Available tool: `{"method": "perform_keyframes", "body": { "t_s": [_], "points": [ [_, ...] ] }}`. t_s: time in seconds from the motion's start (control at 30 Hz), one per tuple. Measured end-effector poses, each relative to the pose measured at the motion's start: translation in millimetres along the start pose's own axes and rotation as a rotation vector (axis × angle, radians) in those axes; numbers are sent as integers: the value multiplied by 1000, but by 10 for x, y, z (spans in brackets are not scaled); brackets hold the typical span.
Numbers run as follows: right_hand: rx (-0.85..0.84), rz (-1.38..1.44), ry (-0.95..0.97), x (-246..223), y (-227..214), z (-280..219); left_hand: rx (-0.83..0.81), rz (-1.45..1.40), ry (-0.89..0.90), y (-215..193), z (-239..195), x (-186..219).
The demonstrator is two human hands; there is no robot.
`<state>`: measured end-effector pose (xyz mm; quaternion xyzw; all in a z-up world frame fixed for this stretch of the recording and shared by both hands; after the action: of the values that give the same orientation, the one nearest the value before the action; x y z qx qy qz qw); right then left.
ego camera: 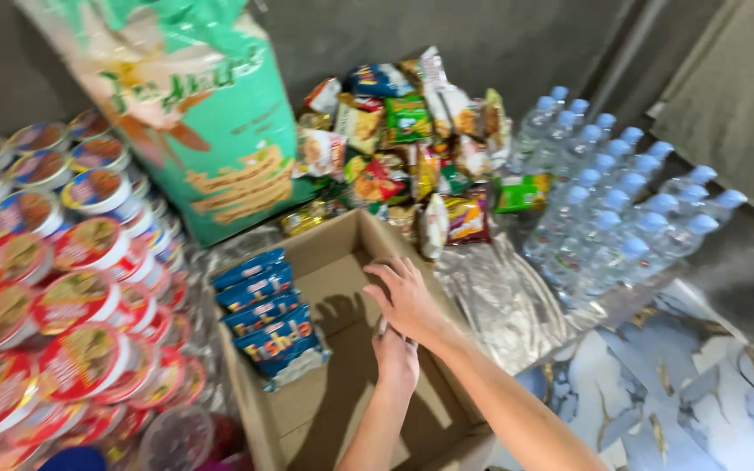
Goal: Packing various snack bags and instant noodle cups into a cardboard box on the floor.
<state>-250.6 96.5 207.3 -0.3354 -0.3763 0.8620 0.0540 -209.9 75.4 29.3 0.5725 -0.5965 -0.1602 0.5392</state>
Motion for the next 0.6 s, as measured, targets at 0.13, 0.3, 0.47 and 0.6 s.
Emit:
{"method": "perform_keyframes", "body": {
  "t_s": [0.13, 0.3, 0.47, 0.6],
  "points": [
    [59, 36, 53, 444, -471, -145, -71, 181, 136, 302, 88, -300],
    [123, 44, 141, 1044, -1116, -353, -74, 369, 196, 657, 143, -697],
    [105, 77, 126, 1592, -1673, -473, -47, 384, 224, 1002, 266, -1232],
    [65, 61, 145, 1997, -1999, -506, -17, 382, 256, 1262, 279, -1565]
  ]
}}
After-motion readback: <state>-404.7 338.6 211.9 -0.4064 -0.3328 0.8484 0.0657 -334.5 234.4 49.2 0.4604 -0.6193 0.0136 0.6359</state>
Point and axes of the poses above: each hand's wrist, its own z-axis towards the middle knuckle, its own y-axis out of the palm, x = y × z, the point moved 7 cm from there along z, towards the middle knuckle, and after that the axes turned 3 degrees about -z, right-handed, at the moved point
